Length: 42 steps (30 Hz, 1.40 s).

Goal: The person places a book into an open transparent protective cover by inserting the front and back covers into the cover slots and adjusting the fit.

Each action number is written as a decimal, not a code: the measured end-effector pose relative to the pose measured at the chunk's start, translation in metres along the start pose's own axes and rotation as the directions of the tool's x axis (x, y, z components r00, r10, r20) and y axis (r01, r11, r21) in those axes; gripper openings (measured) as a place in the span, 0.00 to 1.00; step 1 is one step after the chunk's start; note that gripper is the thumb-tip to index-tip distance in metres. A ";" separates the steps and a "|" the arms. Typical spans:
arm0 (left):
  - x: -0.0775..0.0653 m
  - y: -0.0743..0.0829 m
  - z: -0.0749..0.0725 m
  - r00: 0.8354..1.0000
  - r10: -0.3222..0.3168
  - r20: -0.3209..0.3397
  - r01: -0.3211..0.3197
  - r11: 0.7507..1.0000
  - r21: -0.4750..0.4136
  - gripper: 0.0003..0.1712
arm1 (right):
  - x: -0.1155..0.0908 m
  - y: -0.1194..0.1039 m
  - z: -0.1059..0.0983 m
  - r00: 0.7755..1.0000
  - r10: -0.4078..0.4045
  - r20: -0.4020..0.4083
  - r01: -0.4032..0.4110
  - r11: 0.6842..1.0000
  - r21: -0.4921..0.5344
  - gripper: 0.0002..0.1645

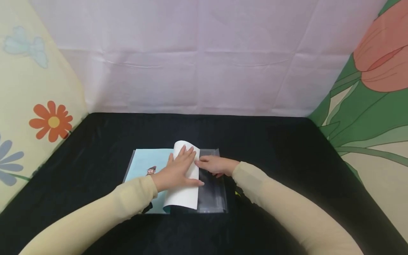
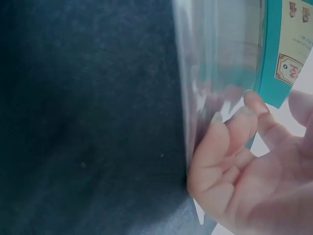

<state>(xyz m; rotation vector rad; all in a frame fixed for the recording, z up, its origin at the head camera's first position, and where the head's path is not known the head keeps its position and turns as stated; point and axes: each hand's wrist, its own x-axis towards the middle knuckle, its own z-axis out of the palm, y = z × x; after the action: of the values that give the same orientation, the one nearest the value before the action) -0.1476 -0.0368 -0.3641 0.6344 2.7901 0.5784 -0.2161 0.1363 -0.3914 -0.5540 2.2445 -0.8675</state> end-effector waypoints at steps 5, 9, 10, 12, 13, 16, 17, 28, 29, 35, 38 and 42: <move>0.001 0.003 -0.002 0.998 -0.032 0.051 0.023 0.986 0.164 0.52 | -0.001 0.001 0.000 1.000 0.005 -0.004 -0.006 1.000 -0.019 0.31; 0.000 0.004 -0.005 0.995 -0.074 0.064 0.055 0.962 0.267 0.50 | -0.002 0.002 0.000 1.000 0.002 -0.009 -0.002 1.000 -0.021 0.31; 0.000 0.003 -0.006 0.994 -0.083 0.065 0.062 0.959 0.276 0.50 | -0.003 0.003 0.000 1.000 -0.006 -0.008 0.006 1.000 -0.023 0.31; -0.001 0.003 -0.006 0.993 -0.097 0.063 0.075 0.954 0.289 0.49 | -0.004 0.004 0.000 1.000 -0.025 -0.006 0.024 0.999 -0.035 0.35; -0.002 0.001 -0.007 0.993 -0.102 0.064 0.079 0.952 0.296 0.49 | -0.004 0.004 0.000 0.999 -0.033 -0.005 0.033 0.998 -0.044 0.38; -0.004 -0.003 -0.008 0.992 -0.106 0.064 0.082 0.952 0.296 0.49 | -0.005 0.006 0.000 0.997 -0.074 0.006 0.074 0.993 -0.096 0.49; -0.005 -0.005 -0.008 0.992 -0.106 0.063 0.083 0.952 0.293 0.49 | -0.004 0.006 0.000 0.996 -0.086 0.007 0.087 0.989 -0.123 0.53; -0.009 -0.027 -0.018 0.968 -0.133 0.214 0.074 0.963 0.261 0.58 | -0.011 -0.009 0.014 0.989 -0.110 -0.103 0.018 0.765 -0.644 0.62; -0.010 -0.028 -0.020 0.963 -0.132 0.235 0.069 0.964 0.256 0.59 | -0.012 -0.010 0.015 0.985 -0.114 -0.126 -0.003 0.732 -0.682 0.61; -0.011 -0.030 -0.024 0.937 -0.159 0.310 0.074 0.960 0.269 0.62 | -0.013 -0.012 0.016 0.991 -0.023 -0.134 -0.079 0.706 -0.704 0.63; -0.010 -0.029 -0.020 0.940 -0.167 0.299 0.066 0.945 0.319 0.62 | -0.012 -0.009 0.014 0.994 0.053 -0.100 -0.106 0.747 -0.656 0.65; -0.009 -0.025 -0.014 0.949 -0.170 0.264 0.050 0.911 0.410 0.63 | -0.010 -0.006 0.012 0.995 0.078 -0.067 -0.103 0.781 -0.616 0.65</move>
<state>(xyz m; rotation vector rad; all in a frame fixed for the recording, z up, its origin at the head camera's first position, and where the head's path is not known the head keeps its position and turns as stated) -0.1527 -0.0663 -0.3608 0.5722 2.6434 -0.1149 -0.1998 0.1334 -0.3896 -0.7119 2.5559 -0.0542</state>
